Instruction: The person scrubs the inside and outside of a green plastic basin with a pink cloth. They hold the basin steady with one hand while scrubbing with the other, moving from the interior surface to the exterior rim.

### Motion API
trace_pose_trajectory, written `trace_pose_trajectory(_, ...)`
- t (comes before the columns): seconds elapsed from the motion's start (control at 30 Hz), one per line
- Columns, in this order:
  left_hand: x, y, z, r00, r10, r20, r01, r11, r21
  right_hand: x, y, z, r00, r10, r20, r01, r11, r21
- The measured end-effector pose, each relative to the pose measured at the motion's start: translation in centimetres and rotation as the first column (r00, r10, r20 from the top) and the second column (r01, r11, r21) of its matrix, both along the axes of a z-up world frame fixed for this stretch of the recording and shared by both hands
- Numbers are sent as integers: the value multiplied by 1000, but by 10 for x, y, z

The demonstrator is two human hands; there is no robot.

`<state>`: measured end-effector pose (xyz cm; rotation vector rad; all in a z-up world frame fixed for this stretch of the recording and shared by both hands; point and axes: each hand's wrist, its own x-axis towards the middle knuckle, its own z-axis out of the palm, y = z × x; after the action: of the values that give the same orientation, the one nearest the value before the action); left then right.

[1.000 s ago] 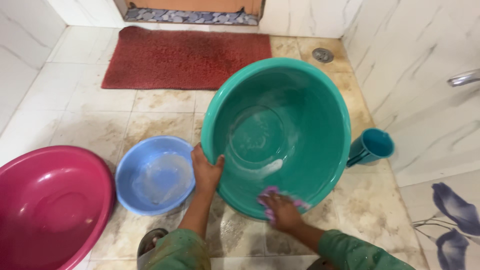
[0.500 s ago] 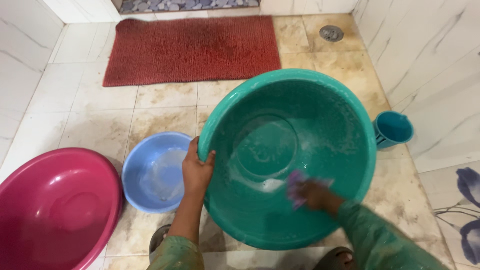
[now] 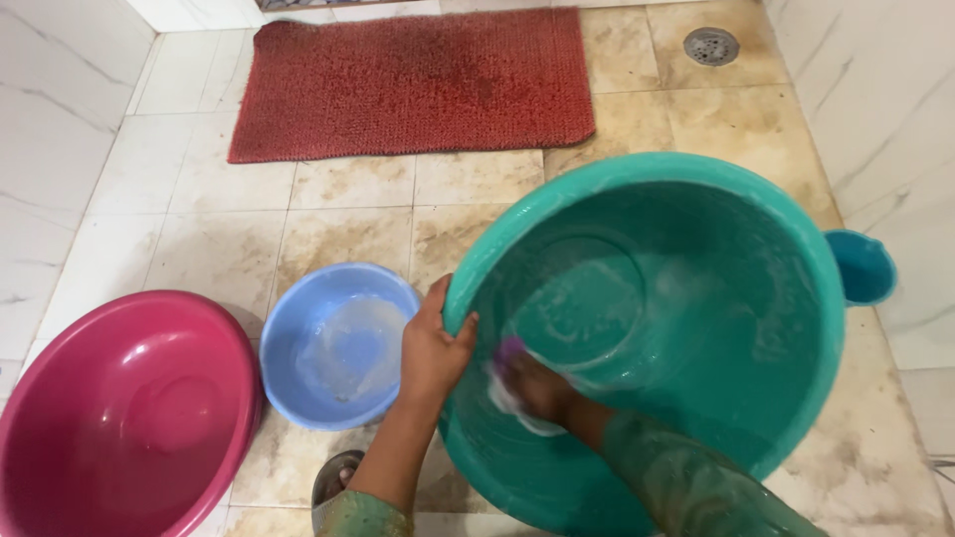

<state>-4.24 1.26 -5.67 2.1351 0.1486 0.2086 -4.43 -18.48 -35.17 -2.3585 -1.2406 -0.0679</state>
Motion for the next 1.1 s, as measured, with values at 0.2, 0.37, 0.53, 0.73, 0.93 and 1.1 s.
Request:
trace_pose_trajectory(0.2, 2, 5, 10, 990, -21, -138, 19, 1000, -17, 170, -24, 97, 864, -501, -58, 500, 837, 223)
trace_pose_trajectory(0.37, 4, 13, 8, 989, -31, -147, 18, 996, -88, 121, -130, 79, 447, -893, -52, 811, 429, -399)
trace_pose_trajectory(0.53, 9, 14, 0, 987, -57, -152, 54, 998, -26, 133, -156, 18, 327, -944, -53, 924, 331, -192)
trace_pose_trajectory(0.73, 0, 10, 9, 976, -213, 53, 215, 976, -29, 183, -44, 88, 856, -500, 135, 518, 824, -231)
trace_pose_trajectory(0.93, -2, 8, 17, 975, -160, -152, 158, 987, -26, 174, -59, 116, 935, -353, 20, 351, 922, -163)
trace_pose_trajectory(1.1, -3, 15, 5, 993, -118, -13, 117, 993, -29, 133, -184, 81, 695, -497, 520, 705, 613, -356)
